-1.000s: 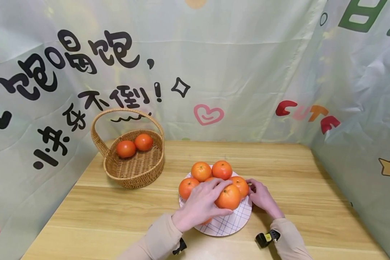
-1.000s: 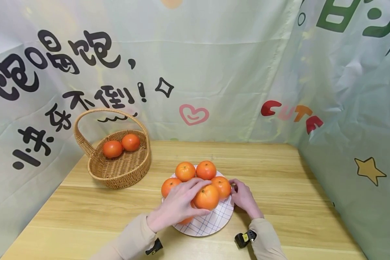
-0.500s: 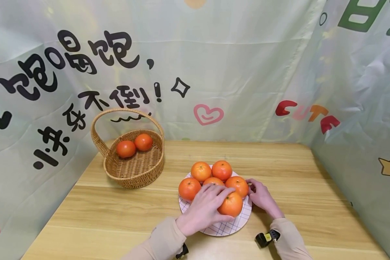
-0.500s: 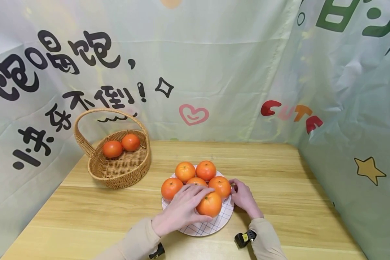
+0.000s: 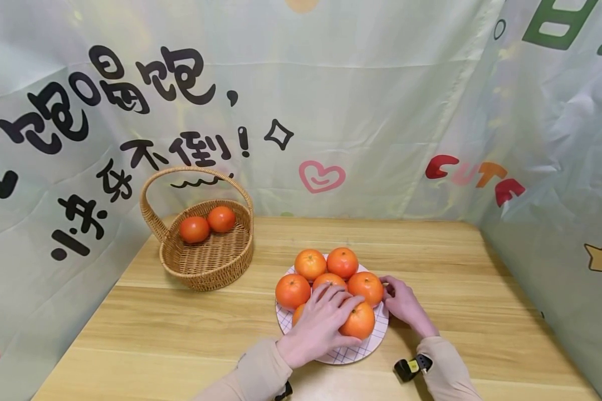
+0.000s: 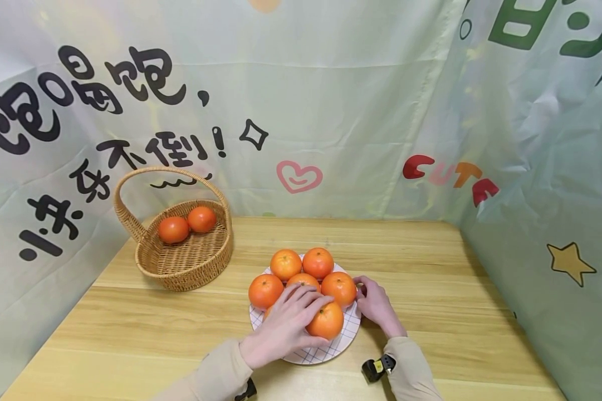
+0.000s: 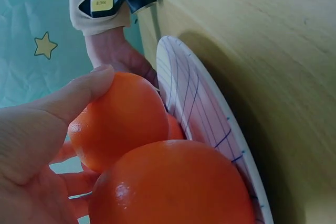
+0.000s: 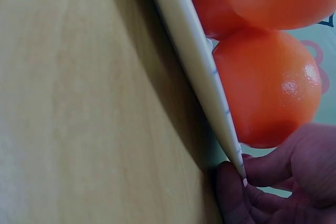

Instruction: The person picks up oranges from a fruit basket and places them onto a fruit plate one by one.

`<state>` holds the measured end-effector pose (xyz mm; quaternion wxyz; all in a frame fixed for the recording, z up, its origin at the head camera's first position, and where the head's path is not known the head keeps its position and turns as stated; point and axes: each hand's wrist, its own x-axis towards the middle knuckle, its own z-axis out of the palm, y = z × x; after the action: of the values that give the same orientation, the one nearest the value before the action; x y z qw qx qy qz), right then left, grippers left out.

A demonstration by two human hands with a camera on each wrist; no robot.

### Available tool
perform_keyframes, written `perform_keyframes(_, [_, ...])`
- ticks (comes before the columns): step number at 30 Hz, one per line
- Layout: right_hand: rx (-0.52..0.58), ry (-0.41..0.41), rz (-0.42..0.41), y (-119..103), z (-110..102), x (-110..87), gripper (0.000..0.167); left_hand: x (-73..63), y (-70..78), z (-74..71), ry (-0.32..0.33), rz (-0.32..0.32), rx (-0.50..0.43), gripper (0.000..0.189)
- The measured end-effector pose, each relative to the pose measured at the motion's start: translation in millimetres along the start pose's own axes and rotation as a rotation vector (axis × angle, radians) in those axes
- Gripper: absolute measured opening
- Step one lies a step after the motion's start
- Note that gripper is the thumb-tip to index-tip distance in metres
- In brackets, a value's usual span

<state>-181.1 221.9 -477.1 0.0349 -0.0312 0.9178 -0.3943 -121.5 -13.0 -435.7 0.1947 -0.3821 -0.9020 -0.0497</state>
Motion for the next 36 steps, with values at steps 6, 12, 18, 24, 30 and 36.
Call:
perform_keyframes(6, [0.001, 0.000, -0.002, 0.4, 0.3, -0.2, 0.034, -1.0, 1.8, 4.1, 0.004, 0.011, 0.033, 0.079])
perform_keyframes(12, [0.005, 0.000, -0.006, -0.3, -0.2, -0.7, 0.035, -1.6, 3.5, 8.1, 0.004, 0.009, 0.059, 0.079])
perform_keyframes(18, [0.001, 0.003, -0.006, 0.1, 0.0, -0.5, 0.034, -2.3, 4.9, 10.5, 0.025, 0.010, 0.064, 0.071])
perform_keyframes(24, [0.001, 0.006, -0.003, 0.6, 0.1, -0.3, 0.034, -2.5, 5.6, 11.0, 0.036, 0.002, 0.058, 0.066])
perform_keyframes(30, [0.003, 0.001, -0.001, -0.4, -0.4, -0.2, 0.034, -3.4, 5.9, 10.3, 0.022, 0.003, 0.044, 0.065])
perform_keyframes(36, [0.008, -0.002, 0.000, -0.7, -0.1, -0.3, 0.034, -3.9, 6.9, 10.7, 0.012, 0.003, 0.055, 0.064])
